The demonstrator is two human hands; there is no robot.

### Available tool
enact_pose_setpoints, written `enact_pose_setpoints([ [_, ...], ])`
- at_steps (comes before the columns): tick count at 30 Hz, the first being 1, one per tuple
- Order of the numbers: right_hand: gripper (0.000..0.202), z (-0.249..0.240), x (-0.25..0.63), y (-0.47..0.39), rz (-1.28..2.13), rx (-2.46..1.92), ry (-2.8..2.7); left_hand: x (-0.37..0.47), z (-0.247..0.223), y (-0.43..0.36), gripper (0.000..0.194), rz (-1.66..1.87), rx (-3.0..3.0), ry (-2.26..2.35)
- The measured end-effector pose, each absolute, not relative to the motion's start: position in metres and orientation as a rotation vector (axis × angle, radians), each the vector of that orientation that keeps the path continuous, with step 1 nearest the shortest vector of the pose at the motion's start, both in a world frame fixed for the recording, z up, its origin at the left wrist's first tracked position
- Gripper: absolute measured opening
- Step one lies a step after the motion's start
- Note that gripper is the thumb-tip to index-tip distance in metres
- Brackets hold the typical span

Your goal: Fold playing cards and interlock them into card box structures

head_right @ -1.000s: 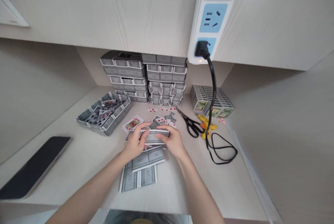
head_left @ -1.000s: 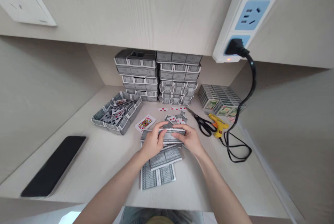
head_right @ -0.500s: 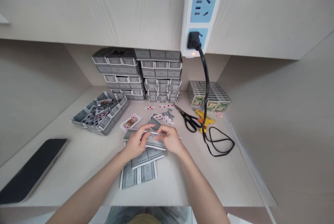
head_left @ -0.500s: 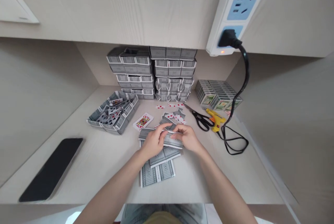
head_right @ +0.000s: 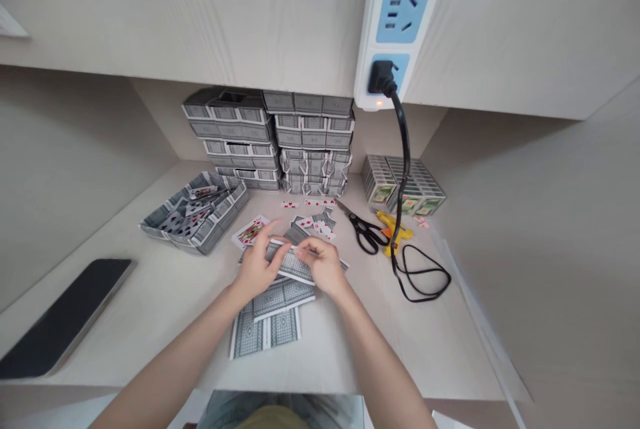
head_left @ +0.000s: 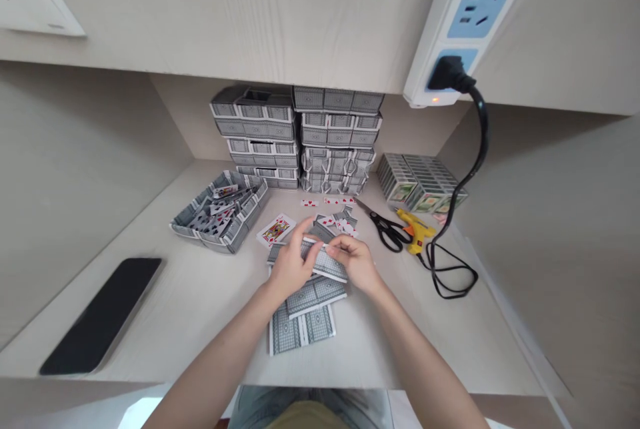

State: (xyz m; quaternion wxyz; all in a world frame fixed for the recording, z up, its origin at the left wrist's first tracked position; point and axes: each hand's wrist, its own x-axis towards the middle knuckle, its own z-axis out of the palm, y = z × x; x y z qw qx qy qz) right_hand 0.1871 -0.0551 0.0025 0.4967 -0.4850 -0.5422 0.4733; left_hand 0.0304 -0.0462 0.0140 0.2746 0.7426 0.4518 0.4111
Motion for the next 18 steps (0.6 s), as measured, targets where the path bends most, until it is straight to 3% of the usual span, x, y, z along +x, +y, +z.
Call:
enact_pose_setpoints([
  [2, 0.022, 0.0022, 0.1849, -0.0543, 1.091, -1.160, -1.299, 0.0301, 0.0133, -0.0426, 0.051, 1.191, 1.848, 1.288],
  [6, 0.025, -0.0016, 0.1830, -0.0528, 1.021, -1.164, -1.248, 0.0297, 0.0084, -0.0375, 0.029, 0.957, 1.800, 1.263],
  [18, 0.036, -0.0027, 0.1803, -0.0581, 0.858, -1.289, -1.388, 0.0318, 0.0069, -0.0378, 0.033, 0.890, 1.863, 1.184],
])
